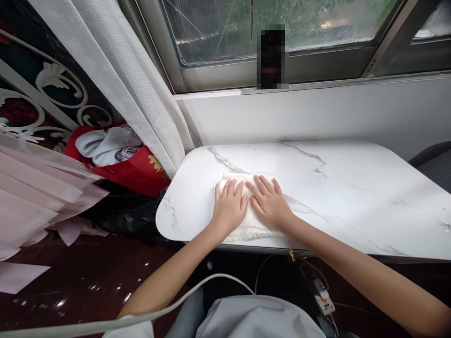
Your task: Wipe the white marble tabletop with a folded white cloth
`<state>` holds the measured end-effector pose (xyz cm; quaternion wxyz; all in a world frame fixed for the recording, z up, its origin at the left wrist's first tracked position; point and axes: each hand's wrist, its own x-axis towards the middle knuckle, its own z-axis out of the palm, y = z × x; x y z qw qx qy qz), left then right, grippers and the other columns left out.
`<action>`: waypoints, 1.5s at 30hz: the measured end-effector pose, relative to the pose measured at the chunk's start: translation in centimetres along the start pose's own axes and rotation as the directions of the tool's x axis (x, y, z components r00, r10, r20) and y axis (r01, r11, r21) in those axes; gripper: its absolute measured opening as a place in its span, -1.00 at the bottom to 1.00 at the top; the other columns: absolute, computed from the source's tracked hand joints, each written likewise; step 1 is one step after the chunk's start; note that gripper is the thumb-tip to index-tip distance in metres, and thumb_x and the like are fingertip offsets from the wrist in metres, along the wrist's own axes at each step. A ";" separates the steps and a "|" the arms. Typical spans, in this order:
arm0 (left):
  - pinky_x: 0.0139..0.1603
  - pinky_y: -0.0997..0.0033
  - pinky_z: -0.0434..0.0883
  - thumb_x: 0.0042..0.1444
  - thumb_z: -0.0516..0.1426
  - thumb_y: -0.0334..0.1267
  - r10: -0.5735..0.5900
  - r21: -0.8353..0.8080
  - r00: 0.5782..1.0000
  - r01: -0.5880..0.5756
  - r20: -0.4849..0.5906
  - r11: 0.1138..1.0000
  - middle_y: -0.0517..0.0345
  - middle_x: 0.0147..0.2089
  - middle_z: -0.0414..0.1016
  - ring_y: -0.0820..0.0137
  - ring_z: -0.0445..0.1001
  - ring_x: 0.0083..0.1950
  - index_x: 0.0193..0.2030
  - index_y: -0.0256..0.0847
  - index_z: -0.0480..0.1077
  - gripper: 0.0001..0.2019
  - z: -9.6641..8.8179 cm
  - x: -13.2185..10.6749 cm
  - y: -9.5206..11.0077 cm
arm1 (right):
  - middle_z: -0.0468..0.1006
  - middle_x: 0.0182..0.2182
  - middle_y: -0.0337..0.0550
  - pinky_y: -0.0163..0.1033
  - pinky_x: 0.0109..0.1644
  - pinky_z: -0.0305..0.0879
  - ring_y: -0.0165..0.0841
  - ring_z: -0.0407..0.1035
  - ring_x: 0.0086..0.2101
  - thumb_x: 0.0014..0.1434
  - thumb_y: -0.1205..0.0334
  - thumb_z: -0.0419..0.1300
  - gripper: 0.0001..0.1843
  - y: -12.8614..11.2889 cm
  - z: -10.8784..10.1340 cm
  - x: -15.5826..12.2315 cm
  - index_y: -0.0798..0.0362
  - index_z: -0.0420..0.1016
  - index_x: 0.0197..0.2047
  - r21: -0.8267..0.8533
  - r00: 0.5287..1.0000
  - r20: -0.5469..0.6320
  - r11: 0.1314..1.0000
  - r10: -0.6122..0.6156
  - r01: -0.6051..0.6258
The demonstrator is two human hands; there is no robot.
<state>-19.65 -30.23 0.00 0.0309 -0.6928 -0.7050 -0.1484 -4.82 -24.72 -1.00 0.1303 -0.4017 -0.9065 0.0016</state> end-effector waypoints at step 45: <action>0.45 -0.11 -0.02 0.34 -0.07 -0.22 0.090 -0.142 0.995 -0.084 0.040 0.986 -0.07 0.33 0.33 0.19 0.22 0.38 0.23 -0.15 0.30 -0.62 4.9 21.2 -1.8 | 0.15 0.40 0.02 0.17 0.40 -0.17 -0.13 -0.01 0.37 0.39 0.16 -0.16 -0.43 12.6 1.1 15.3 0.03 0.19 0.41 0.071 0.991 0.050 0.989 0.125 -0.129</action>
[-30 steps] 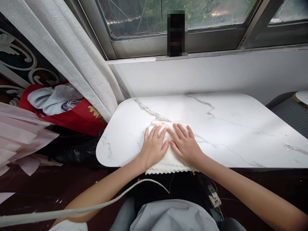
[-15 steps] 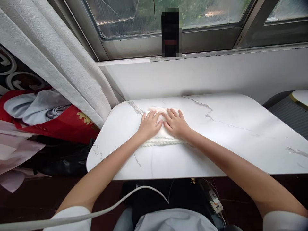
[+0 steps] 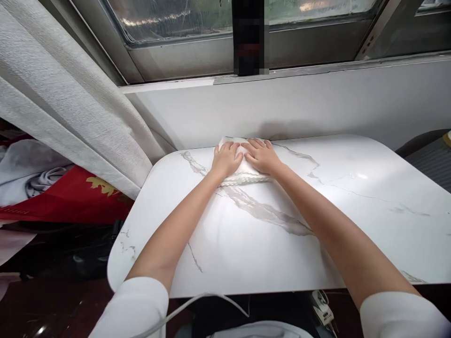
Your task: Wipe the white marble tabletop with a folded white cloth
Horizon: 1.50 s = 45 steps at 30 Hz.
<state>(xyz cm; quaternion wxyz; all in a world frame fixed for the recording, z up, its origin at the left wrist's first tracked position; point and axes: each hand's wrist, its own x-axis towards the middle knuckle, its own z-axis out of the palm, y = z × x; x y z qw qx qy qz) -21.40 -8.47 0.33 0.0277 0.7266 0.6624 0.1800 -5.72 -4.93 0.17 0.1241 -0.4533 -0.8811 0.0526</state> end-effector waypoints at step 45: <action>0.45 -0.26 0.02 0.41 -0.14 -0.15 0.147 0.155 0.988 -0.152 0.044 0.976 -0.31 0.44 0.17 -0.03 0.07 0.48 0.39 -0.39 0.18 -0.47 -0.4 -20.0 13.0 | 0.11 0.42 0.00 0.18 0.41 -0.06 -0.12 -0.05 0.40 0.46 0.02 -0.28 -0.40 -2.3 -2.1 -24.0 -0.01 0.15 0.44 -0.138 0.992 -0.082 0.987 -0.100 0.088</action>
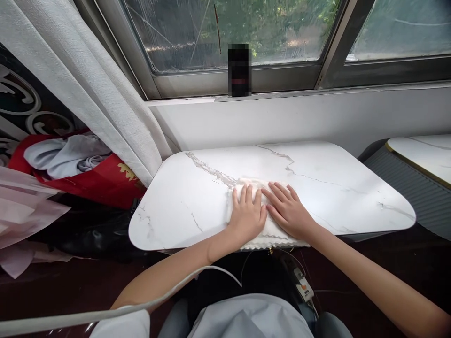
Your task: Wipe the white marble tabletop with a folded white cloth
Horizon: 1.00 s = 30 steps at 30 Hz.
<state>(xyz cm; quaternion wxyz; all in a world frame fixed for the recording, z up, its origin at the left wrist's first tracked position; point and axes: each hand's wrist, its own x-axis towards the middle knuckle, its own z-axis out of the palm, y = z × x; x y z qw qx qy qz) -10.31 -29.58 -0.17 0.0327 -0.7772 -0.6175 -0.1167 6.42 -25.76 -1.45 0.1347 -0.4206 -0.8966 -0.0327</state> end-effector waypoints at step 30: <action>0.47 -0.11 -0.02 0.36 -0.07 -0.16 0.045 -0.141 0.999 -0.048 -0.022 0.989 -0.17 0.38 0.27 0.14 0.13 0.45 0.30 -0.24 0.28 -0.56 3.6 15.3 -0.3 | 0.29 0.33 0.02 0.18 0.35 0.01 -0.12 0.11 0.32 0.39 0.09 -0.20 -0.44 10.6 1.4 8.1 0.00 0.30 0.33 -0.009 0.981 -0.022 0.981 0.193 -0.194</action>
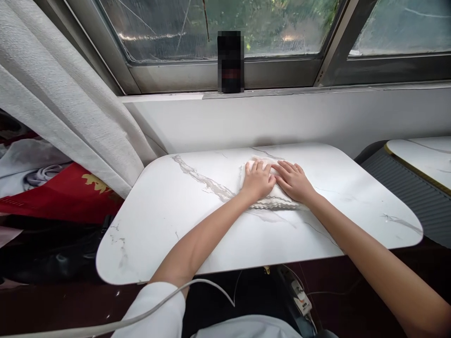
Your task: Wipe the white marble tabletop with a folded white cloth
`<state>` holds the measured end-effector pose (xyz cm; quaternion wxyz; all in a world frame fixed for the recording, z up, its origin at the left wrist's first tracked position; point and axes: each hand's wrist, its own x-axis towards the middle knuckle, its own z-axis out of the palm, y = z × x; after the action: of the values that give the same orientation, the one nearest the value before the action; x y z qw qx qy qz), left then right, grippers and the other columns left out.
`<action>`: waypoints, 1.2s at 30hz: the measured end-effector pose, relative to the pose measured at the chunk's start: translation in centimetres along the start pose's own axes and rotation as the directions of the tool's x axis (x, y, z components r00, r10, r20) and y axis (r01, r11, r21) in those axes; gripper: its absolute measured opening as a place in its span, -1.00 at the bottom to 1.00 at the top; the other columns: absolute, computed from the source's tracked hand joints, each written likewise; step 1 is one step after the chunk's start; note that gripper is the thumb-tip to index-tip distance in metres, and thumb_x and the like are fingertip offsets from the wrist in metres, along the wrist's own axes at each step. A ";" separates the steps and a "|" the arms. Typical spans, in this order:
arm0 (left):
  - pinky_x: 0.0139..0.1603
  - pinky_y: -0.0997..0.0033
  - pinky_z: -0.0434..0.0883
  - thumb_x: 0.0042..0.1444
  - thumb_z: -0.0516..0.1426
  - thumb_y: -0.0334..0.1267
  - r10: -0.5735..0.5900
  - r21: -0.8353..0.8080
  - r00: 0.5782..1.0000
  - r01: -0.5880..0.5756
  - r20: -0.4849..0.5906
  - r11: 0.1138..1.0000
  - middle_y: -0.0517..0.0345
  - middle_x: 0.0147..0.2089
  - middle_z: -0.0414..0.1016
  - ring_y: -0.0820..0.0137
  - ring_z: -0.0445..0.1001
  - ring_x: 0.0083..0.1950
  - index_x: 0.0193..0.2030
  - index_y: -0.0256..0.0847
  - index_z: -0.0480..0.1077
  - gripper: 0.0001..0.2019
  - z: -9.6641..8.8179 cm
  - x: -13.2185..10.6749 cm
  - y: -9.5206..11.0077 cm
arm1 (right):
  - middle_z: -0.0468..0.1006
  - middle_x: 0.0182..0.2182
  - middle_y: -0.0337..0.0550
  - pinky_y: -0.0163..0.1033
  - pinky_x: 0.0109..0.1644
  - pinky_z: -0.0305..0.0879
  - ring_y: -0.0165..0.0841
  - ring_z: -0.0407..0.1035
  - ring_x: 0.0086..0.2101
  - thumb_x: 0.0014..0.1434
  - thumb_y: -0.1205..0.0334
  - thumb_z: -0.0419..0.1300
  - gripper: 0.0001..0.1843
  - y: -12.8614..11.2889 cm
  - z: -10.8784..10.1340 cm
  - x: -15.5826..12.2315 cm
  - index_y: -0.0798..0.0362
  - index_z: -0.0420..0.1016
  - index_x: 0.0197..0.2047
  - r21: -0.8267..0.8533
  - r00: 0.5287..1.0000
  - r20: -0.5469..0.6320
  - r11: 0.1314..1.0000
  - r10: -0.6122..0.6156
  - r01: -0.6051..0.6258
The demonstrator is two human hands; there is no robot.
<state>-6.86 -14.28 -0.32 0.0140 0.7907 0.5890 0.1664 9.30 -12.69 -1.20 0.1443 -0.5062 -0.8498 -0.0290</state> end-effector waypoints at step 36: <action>0.46 -0.05 -0.01 0.38 -0.11 -0.20 -0.083 0.010 0.995 0.084 -0.059 0.996 -0.06 0.29 0.37 0.21 0.24 0.36 0.23 -0.17 0.32 -0.62 2.7 11.2 -0.6 | 0.27 0.34 -0.05 0.12 0.37 -0.04 -0.17 0.12 0.31 0.39 0.08 -0.21 -0.45 7.2 1.4 8.9 -0.06 0.25 0.36 0.058 0.998 0.017 0.996 0.060 -0.061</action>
<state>-3.80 -3.16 -0.25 -0.0015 0.7603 0.6226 0.1852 11.33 -1.34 -0.78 0.1534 -0.5275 -0.8356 0.0044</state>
